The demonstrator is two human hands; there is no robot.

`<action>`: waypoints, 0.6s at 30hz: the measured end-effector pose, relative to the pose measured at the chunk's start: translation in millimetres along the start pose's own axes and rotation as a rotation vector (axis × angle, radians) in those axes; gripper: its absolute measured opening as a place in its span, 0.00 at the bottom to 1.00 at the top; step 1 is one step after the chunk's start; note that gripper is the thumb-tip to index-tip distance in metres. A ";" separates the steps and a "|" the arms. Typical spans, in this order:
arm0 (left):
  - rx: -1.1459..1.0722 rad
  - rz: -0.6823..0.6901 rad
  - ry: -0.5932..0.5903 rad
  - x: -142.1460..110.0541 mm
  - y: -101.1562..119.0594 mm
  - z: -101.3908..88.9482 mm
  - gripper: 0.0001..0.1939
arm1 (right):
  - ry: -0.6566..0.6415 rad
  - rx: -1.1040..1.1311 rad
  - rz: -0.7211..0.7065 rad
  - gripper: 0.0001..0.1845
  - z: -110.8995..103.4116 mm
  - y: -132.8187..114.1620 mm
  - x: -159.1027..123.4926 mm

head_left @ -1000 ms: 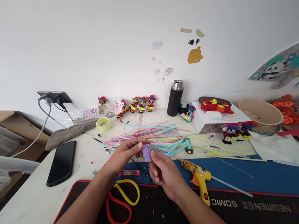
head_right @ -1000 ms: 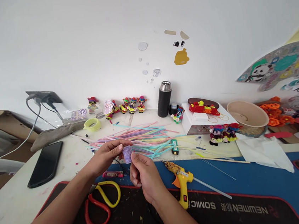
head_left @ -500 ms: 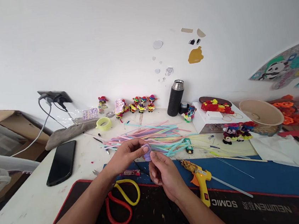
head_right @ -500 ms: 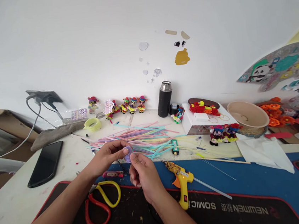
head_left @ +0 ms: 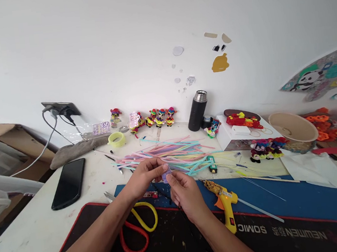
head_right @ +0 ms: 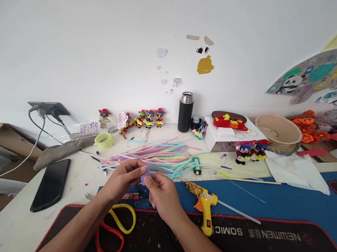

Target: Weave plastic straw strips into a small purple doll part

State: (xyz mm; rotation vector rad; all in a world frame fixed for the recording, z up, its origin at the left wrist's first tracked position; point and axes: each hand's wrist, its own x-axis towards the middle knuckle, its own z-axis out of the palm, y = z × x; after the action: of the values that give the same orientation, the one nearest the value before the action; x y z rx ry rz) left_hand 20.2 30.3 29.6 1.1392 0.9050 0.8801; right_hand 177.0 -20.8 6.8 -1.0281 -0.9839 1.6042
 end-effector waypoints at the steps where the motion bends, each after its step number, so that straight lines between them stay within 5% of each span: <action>1: -0.055 -0.021 0.006 0.0 -1.4 1.7 0.19 | 0.001 -0.005 -0.011 0.27 0.2 0.1 -0.1; 5: -0.182 -0.074 0.031 0.3 -4.5 6.8 0.21 | 0.017 0.013 -0.025 0.27 0.3 -0.5 0.5; 18: 0.048 0.054 -0.021 2.3 -5.0 -0.4 0.18 | -0.026 0.145 0.077 0.27 -1.4 -1.1 0.7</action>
State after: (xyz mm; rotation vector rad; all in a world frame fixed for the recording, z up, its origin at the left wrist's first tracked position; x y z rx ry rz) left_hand 21.3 31.6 24.3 1.2166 0.8853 0.8922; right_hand 178.4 -19.7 7.2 -0.9577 -0.8403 1.7297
